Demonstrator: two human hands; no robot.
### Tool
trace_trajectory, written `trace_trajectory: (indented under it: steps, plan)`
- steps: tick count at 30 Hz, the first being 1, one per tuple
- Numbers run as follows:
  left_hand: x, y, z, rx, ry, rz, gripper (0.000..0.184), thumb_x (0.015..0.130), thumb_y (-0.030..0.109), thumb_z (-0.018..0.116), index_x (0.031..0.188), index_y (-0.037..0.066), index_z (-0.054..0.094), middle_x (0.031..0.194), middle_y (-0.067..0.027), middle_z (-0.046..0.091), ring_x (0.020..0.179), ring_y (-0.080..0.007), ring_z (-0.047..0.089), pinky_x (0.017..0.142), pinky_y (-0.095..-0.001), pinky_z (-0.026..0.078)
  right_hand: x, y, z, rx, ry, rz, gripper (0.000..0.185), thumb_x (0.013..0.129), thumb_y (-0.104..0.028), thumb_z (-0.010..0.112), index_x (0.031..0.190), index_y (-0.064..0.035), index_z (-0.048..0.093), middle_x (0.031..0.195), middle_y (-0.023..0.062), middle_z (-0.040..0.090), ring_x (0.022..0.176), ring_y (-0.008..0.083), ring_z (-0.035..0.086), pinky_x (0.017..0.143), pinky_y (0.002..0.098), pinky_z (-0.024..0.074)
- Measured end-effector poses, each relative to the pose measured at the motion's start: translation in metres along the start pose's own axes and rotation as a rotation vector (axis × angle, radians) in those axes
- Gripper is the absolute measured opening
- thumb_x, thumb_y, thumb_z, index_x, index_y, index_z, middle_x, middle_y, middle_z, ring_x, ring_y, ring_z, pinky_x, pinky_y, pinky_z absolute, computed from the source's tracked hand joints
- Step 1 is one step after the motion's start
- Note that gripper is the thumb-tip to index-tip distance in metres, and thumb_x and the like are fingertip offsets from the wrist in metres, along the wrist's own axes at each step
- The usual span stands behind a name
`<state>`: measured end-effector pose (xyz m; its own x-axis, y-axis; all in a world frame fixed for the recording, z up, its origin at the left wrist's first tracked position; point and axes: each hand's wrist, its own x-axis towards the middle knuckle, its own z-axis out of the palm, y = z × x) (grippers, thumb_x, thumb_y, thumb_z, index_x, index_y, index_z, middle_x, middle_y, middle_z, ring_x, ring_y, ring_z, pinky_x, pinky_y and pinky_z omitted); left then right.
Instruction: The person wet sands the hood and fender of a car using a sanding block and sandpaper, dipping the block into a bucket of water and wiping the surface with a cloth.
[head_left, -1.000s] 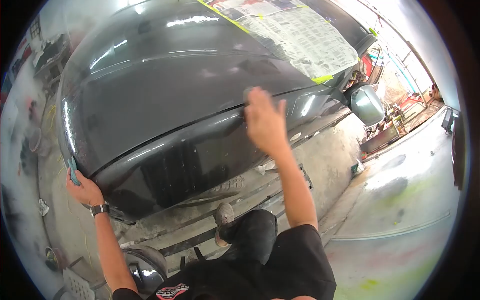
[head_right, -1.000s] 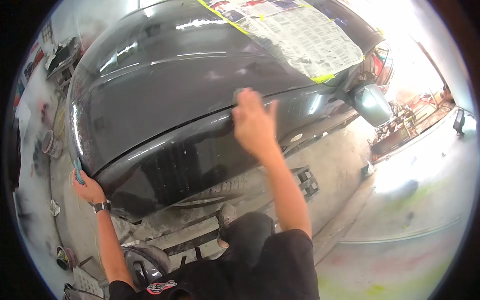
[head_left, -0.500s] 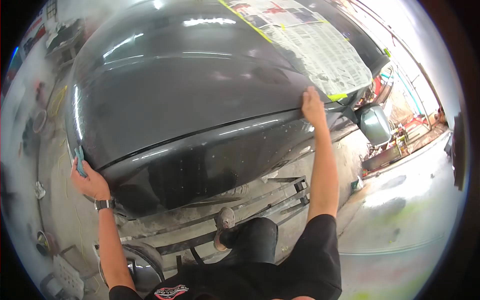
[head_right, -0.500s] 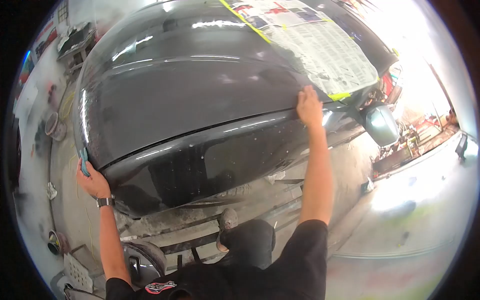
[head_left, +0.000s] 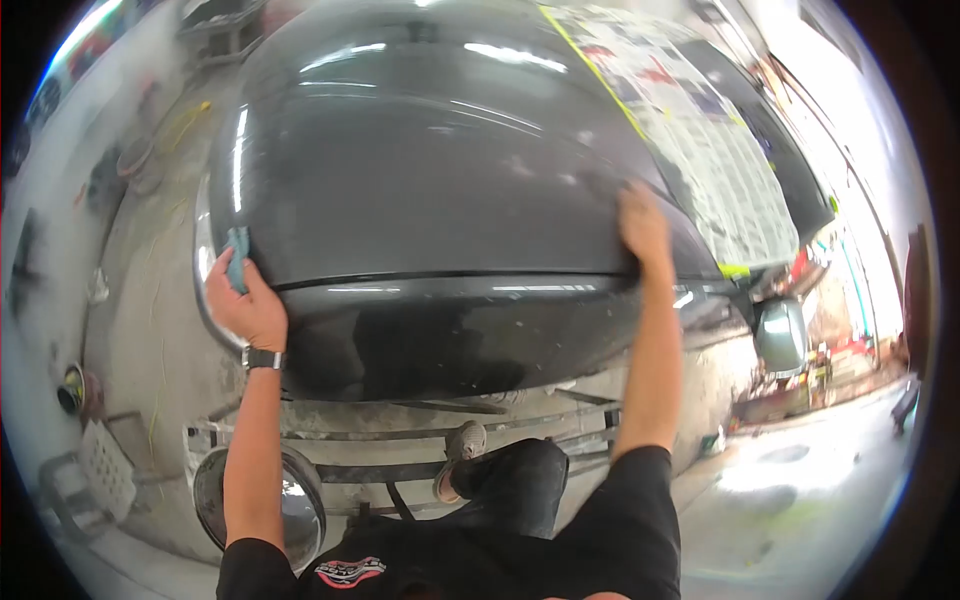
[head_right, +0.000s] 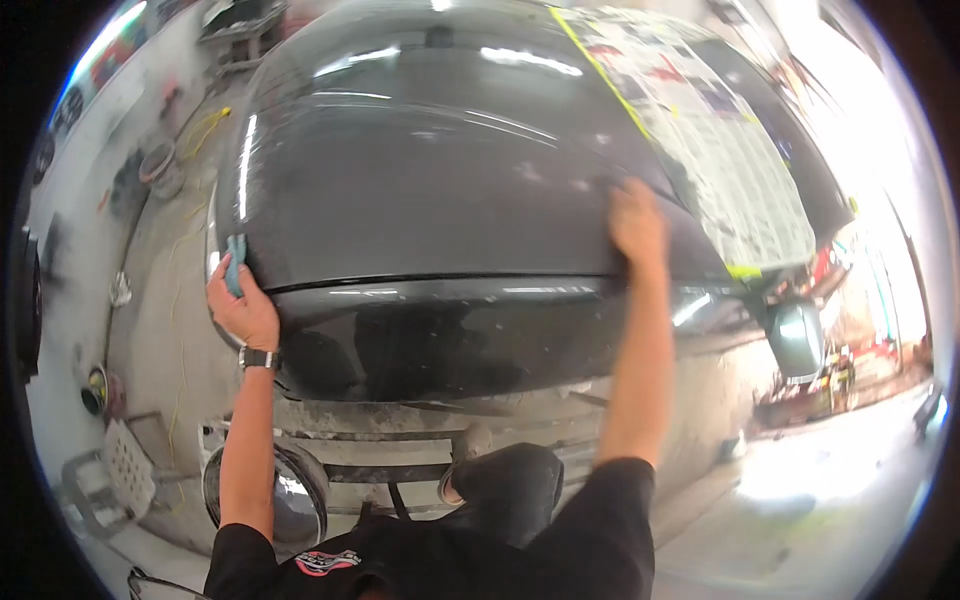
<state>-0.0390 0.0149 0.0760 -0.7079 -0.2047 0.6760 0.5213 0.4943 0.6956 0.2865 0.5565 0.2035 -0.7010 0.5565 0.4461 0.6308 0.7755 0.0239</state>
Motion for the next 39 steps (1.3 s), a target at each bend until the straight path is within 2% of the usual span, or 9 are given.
trace_trajectory:
  steps: [2, 8, 11, 15, 18, 27, 32, 36, 39]
  plan:
    - [0.001, -0.002, 0.0, -0.006, 0.002, 0.026, 0.027, 0.092, 0.013, 0.068, 0.118, 0.005, 0.071, 0.116, -0.0134, 0.071, 0.109, -0.0361, 0.065, 0.099, -0.0464, 0.048, -0.018, -0.026, -0.041, -0.069, 0.0, 0.37, 0.055, 0.111, -0.041, 0.04, 0.148, -0.004, 0.056, 0.159, 0.0183, 0.049, 0.148, 0.0359, 0.047, 0.119, 0.0548, 0.0363]
    - [0.001, 0.004, -0.003, 0.016, 0.004, -0.018, 0.026, 0.093, 0.016, 0.069, 0.118, 0.008, 0.07, 0.115, -0.0114, 0.071, 0.109, -0.0341, 0.064, 0.097, -0.0464, 0.047, 0.068, -0.393, 0.031, 0.075, -0.039, -0.282, 0.05, 0.109, -0.039, 0.041, 0.146, -0.0083, 0.054, 0.156, 0.0166, 0.051, 0.146, 0.0355, 0.046, 0.121, 0.0625, 0.0306]
    - [-0.001, 0.002, -0.002, 0.038, 0.0, -0.059, 0.027, 0.093, 0.017, 0.069, 0.12, 0.01, 0.07, 0.119, -0.0091, 0.07, 0.111, -0.0333, 0.063, 0.098, -0.0466, 0.045, 0.089, -0.41, 0.028, 0.178, -0.207, -0.348, 0.053, 0.11, -0.041, 0.038, 0.151, -0.0085, 0.05, 0.164, 0.0158, 0.044, 0.154, 0.0326, 0.037, 0.121, 0.0651, 0.0299]
    - [-0.002, 0.004, -0.005, -0.026, -0.004, -0.065, 0.03, 0.092, 0.015, 0.07, 0.121, 0.01, 0.069, 0.121, -0.0087, 0.07, 0.114, -0.0328, 0.062, 0.1, -0.0473, 0.044, 0.05, -0.224, 0.007, 0.163, 0.048, -0.23, 0.048, 0.11, -0.037, 0.045, 0.142, -0.0041, 0.058, 0.151, 0.0216, 0.055, 0.139, 0.0391, 0.053, 0.115, 0.0504, 0.043]
    - [0.003, 0.004, -0.002, -0.049, 0.01, -0.073, 0.031, 0.09, 0.013, 0.07, 0.121, 0.009, 0.069, 0.122, -0.0088, 0.07, 0.116, -0.0334, 0.062, 0.1, -0.0485, 0.044, 0.004, -0.148, -0.04, -0.076, -0.065, 0.271, 0.056, 0.111, -0.043, 0.041, 0.153, -0.007, 0.048, 0.163, 0.0164, 0.045, 0.15, 0.0345, 0.044, 0.122, 0.0577, 0.0312]
    - [-0.003, -0.01, 0.007, 0.066, -0.021, -0.084, 0.035, 0.092, 0.024, 0.069, 0.124, 0.01, 0.069, 0.119, -0.0133, 0.072, 0.113, -0.0379, 0.063, 0.096, -0.0508, 0.047, -0.077, -0.502, -0.006, 0.205, 0.07, -0.523, 0.054, 0.099, -0.04, 0.056, 0.138, -0.0016, 0.057, 0.148, 0.0177, 0.052, 0.143, 0.0316, 0.044, 0.107, 0.0631, 0.0352]
    - [0.007, -0.087, 0.017, -0.111, -0.166, 0.132, 0.035, 0.102, 0.027, 0.065, 0.126, 0.004, 0.068, 0.118, -0.0205, 0.07, 0.111, -0.0411, 0.063, 0.097, -0.0504, 0.047, -0.243, -0.479, -0.048, 0.575, -0.209, -0.353, 0.056, 0.11, -0.034, 0.043, 0.155, -0.0003, 0.044, 0.161, 0.0233, 0.044, 0.151, 0.0377, 0.04, 0.122, 0.0647, 0.0276]
    - [0.011, -0.127, -0.031, -0.357, -0.424, -0.129, 0.038, 0.106, 0.022, 0.059, 0.136, -0.001, 0.063, 0.138, -0.0204, 0.064, 0.13, -0.0365, 0.059, 0.111, -0.0456, 0.044, -0.394, -0.41, -0.076, 1.057, -0.505, 0.124, 0.053, 0.111, -0.031, 0.045, 0.153, 0.0004, 0.049, 0.154, 0.0237, 0.054, 0.146, 0.0388, 0.048, 0.123, 0.0424, 0.0363]
    - [0.003, -0.163, -0.089, -0.497, -0.524, -0.246, 0.039, 0.108, 0.019, 0.056, 0.144, 0.003, 0.059, 0.146, -0.016, 0.061, 0.136, -0.0269, 0.055, 0.114, -0.0415, 0.043, -0.457, -0.359, -0.087, 0.977, -0.486, 0.359, 0.054, 0.111, -0.039, 0.047, 0.145, 0.0021, 0.059, 0.14, 0.0257, 0.065, 0.135, 0.0384, 0.06, 0.114, 0.0431, 0.0449]
